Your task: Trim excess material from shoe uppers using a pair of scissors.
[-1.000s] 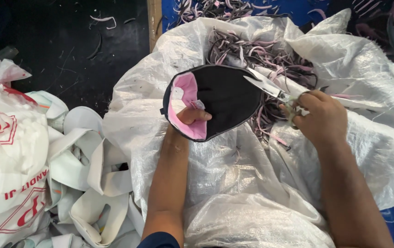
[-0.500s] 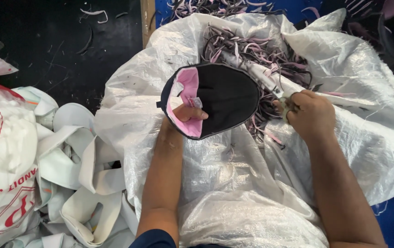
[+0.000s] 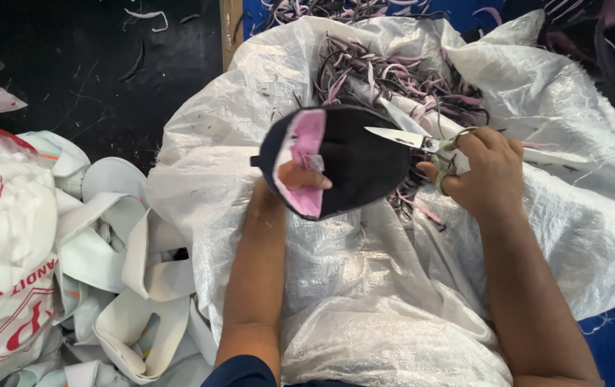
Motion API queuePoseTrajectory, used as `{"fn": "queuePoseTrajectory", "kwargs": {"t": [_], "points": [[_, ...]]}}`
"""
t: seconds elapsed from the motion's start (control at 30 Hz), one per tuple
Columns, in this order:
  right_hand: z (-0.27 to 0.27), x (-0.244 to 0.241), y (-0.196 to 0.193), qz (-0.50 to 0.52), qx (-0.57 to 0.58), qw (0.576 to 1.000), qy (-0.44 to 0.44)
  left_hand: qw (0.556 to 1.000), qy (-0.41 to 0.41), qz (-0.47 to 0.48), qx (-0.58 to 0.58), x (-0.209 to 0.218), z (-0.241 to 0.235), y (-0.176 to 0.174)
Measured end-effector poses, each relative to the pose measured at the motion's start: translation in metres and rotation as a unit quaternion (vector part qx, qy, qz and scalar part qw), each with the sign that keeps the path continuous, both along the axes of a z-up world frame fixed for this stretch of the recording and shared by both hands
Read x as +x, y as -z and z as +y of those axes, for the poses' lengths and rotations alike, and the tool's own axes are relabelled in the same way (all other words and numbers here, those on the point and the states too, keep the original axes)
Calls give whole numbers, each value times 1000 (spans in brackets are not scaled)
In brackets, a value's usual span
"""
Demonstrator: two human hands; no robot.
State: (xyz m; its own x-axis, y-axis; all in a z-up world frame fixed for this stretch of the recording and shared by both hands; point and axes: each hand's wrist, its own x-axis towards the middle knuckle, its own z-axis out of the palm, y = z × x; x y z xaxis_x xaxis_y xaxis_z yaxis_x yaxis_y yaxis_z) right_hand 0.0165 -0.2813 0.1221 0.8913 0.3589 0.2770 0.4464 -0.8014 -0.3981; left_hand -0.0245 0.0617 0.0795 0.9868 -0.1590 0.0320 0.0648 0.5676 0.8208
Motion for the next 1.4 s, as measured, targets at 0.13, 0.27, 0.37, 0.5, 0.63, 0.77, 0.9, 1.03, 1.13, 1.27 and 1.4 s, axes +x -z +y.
{"fn": "queuePoseTrajectory", "kwargs": {"t": [0.13,0.27,0.37,0.5,0.63,0.77,0.9,1.03,1.13,1.27,1.4], "points": [[-2,1,5,-24,-19,999,-12,957,50,82,274,-2,13,23],[-8,3,24,8,-57,998,-10,973,113,154,133,-4,17,39],[-6,4,18,-19,-42,999,-21,966,67,142,204,-7,18,42],[0,4,0,21,5,1000,-5,966,48,87,240,-5,13,23],[1,4,-2,48,-9,999,2,960,29,34,276,-3,8,-1],[1,3,-1,45,-22,999,-9,955,17,-5,297,-1,3,-14],[-4,5,17,17,-18,999,-24,959,43,63,274,-4,13,26],[-5,5,23,-29,-3,999,-36,943,107,199,244,-7,32,95],[0,3,7,17,-16,1000,0,953,102,124,259,-1,15,30],[8,8,-10,-19,42,999,-26,976,109,-30,186,4,-3,-35],[8,9,-11,43,45,998,-32,976,112,-77,168,7,-8,-55]]}}
